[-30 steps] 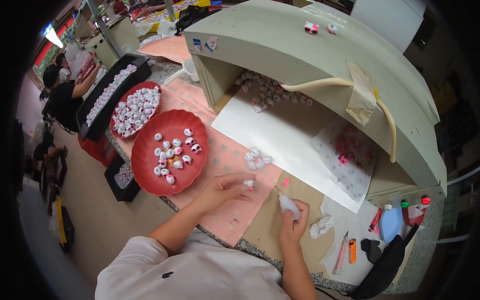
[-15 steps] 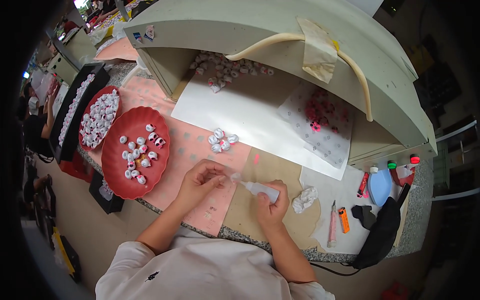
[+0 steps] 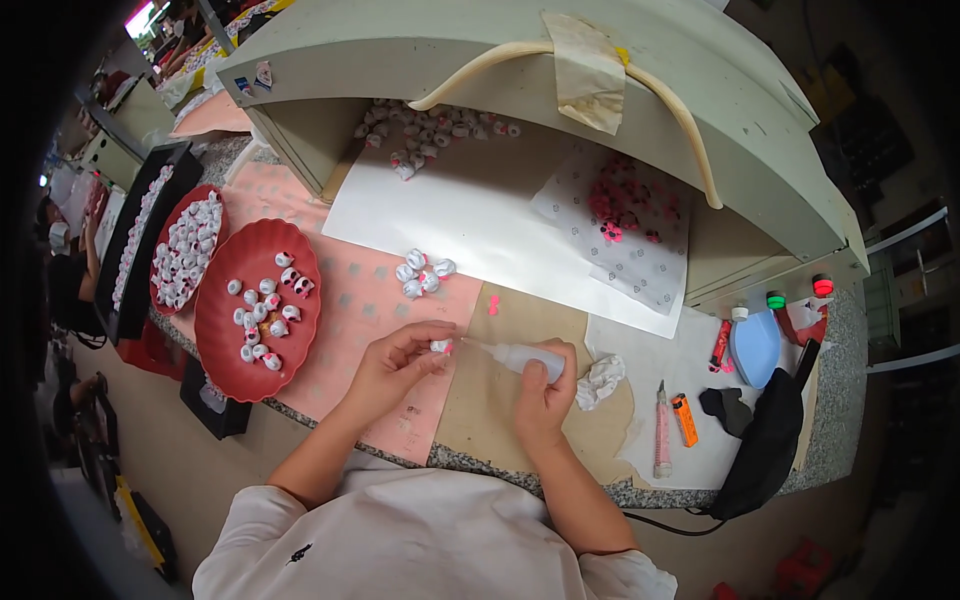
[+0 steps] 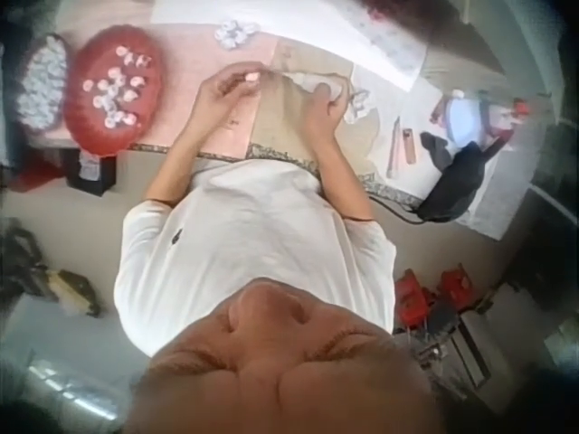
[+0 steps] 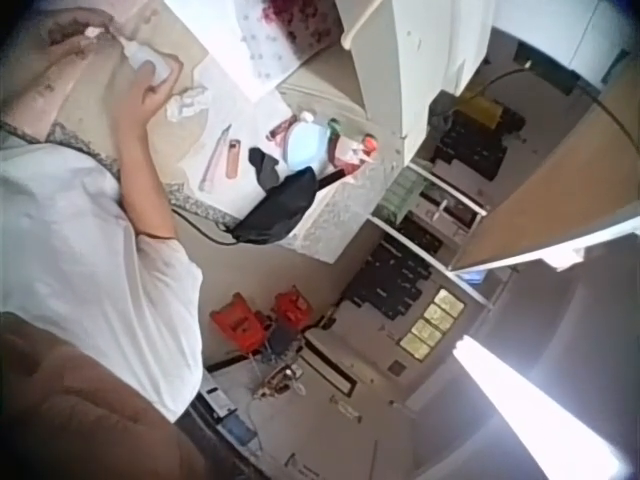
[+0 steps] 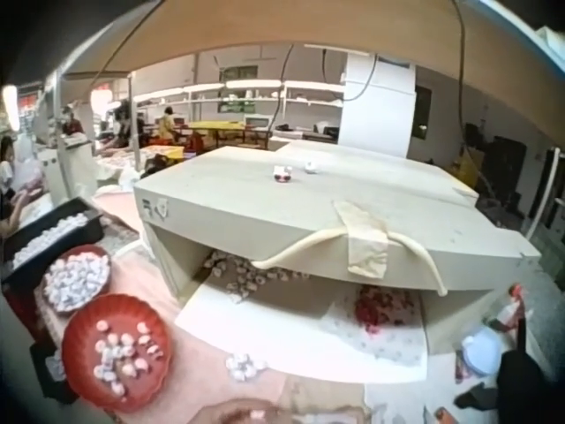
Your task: Assembling small white and pink plastic toy components at a factory workstation.
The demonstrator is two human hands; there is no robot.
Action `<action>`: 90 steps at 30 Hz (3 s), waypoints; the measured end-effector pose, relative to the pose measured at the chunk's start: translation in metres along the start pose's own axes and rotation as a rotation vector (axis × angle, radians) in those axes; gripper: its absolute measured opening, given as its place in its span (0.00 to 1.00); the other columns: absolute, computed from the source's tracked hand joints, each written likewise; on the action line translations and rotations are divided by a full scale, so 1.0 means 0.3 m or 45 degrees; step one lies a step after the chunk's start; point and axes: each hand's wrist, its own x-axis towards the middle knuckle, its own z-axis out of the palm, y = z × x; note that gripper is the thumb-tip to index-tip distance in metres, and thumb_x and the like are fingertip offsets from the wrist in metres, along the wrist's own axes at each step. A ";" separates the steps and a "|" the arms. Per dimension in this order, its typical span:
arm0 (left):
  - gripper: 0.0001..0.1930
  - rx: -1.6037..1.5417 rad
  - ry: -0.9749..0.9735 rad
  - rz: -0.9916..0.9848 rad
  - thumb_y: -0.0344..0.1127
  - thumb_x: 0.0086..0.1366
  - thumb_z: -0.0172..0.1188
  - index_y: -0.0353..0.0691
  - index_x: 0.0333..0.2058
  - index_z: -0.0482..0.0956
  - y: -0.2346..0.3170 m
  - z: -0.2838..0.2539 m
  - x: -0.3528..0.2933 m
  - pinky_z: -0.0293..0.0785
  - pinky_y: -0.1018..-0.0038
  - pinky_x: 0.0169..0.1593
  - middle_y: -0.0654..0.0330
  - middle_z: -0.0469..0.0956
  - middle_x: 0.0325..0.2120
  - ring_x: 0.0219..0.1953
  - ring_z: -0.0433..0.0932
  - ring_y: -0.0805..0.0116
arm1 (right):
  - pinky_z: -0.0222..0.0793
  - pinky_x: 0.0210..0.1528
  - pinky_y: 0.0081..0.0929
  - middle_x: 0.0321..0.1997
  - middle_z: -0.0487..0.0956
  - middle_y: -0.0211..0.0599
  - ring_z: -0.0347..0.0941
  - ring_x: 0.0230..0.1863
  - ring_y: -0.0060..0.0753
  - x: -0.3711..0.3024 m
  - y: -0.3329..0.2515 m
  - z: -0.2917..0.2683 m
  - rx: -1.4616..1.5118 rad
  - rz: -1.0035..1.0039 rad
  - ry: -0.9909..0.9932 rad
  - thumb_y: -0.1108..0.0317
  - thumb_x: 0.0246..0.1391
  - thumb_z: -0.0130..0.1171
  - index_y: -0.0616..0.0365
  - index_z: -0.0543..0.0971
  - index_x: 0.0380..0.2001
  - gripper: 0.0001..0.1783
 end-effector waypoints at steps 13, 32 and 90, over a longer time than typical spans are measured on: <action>0.15 -0.500 0.156 -0.127 0.20 0.60 0.53 0.32 0.47 0.69 -0.014 -0.035 -0.011 0.75 0.73 0.48 0.57 0.73 0.44 0.44 0.75 0.70 | 0.58 0.34 0.19 0.30 0.67 0.32 0.60 0.31 0.21 -0.009 -0.009 0.003 -0.062 -0.015 -0.155 0.57 0.57 0.51 0.59 0.66 0.33 0.15; 0.15 -0.251 0.210 -0.004 0.19 0.56 0.58 0.34 0.41 0.66 -0.025 0.008 0.005 0.75 0.78 0.45 0.57 0.73 0.38 0.42 0.75 0.71 | 0.57 0.29 0.19 0.26 0.66 0.34 0.59 0.26 0.22 0.001 -0.013 0.001 -0.245 -0.160 -0.263 0.72 0.50 0.53 0.62 0.68 0.32 0.07; 0.13 -0.429 0.175 -0.060 0.16 0.56 0.55 0.34 0.38 0.64 -0.032 0.006 0.012 0.74 0.74 0.50 0.53 0.72 0.43 0.46 0.75 0.68 | 0.56 0.29 0.20 0.26 0.66 0.33 0.58 0.27 0.22 0.009 0.008 -0.001 -0.222 -0.113 -0.233 0.68 0.53 0.53 0.60 0.67 0.30 0.08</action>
